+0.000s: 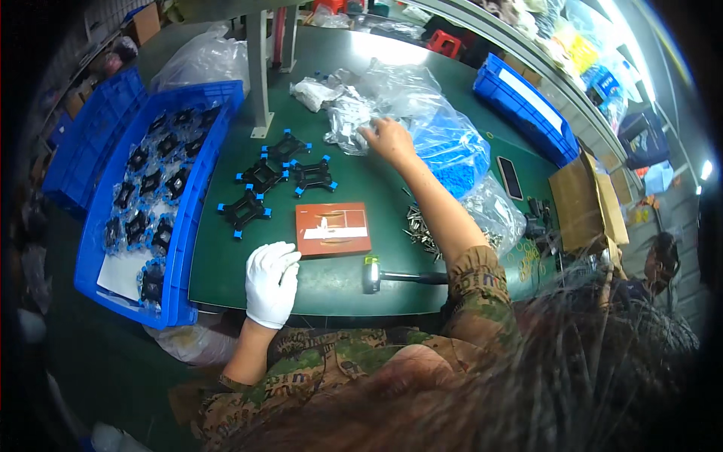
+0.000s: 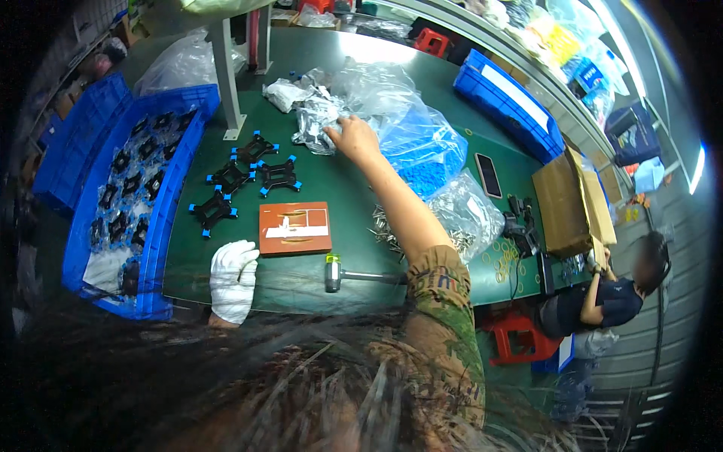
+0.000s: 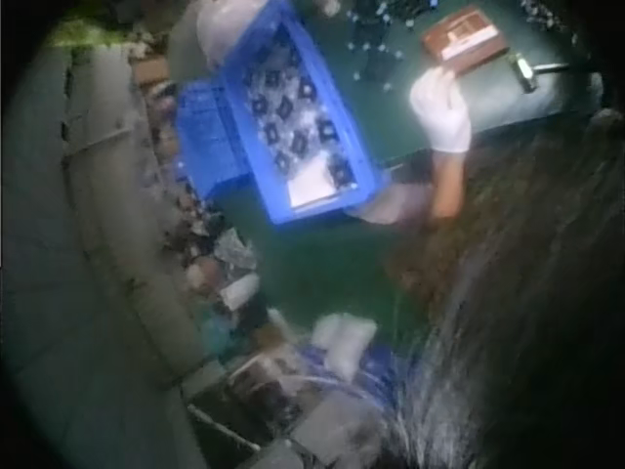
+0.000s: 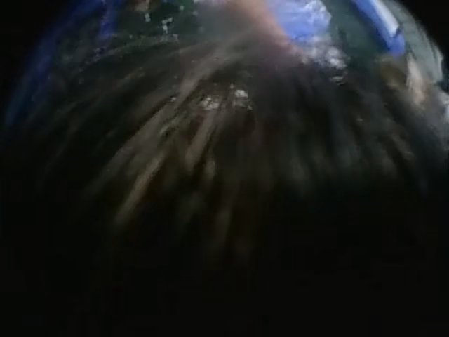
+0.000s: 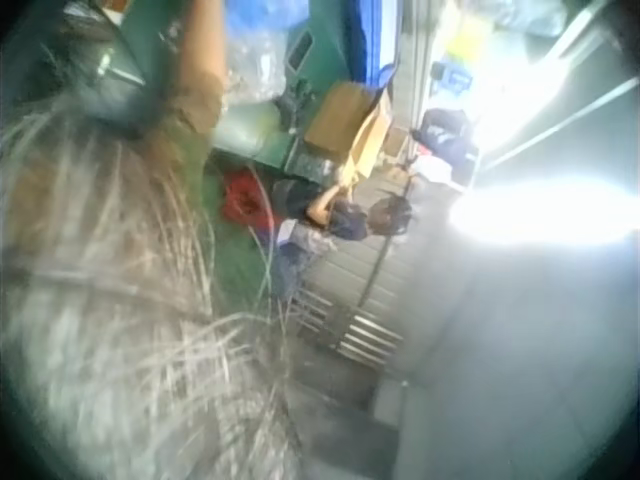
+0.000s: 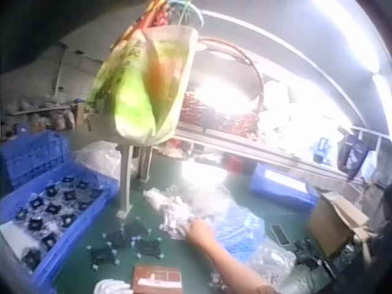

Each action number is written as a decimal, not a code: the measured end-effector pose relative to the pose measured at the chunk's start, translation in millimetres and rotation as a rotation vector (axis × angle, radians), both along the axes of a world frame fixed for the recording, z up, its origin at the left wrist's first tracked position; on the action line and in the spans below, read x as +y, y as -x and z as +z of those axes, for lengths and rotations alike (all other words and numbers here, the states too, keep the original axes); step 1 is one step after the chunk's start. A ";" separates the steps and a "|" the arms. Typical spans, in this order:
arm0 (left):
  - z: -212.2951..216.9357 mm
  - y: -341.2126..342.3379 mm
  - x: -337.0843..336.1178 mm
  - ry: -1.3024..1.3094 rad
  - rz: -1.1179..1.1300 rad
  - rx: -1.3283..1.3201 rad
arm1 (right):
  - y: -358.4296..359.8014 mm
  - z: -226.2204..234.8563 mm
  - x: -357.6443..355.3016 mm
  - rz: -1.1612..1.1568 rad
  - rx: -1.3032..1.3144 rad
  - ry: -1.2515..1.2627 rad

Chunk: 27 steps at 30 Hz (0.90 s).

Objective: The person assembles small hardware components at a workbench. They pick up black plastic parts and metal pins, insert the pins into the plastic parts, and use a hammer to tap them into place. The person then places the assembled units into a clear plastic bag.

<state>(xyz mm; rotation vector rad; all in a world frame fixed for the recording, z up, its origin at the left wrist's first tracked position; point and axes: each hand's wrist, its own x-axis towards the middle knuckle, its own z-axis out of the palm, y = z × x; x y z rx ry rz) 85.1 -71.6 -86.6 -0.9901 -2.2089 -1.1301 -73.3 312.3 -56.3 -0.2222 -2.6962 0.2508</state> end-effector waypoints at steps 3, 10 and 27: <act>-1.6 0.5 -3.5 0.018 0.004 0.022 | 34.1 -0.8 -2.2 -0.036 0.011 0.018; 1.8 -0.3 -3.4 -0.056 0.018 -0.062 | 52.3 4.2 -5.1 0.209 0.150 -0.006; -7.0 0.3 -2.4 -0.115 0.045 -0.075 | 45.5 38.5 -26.3 0.198 -0.390 -0.123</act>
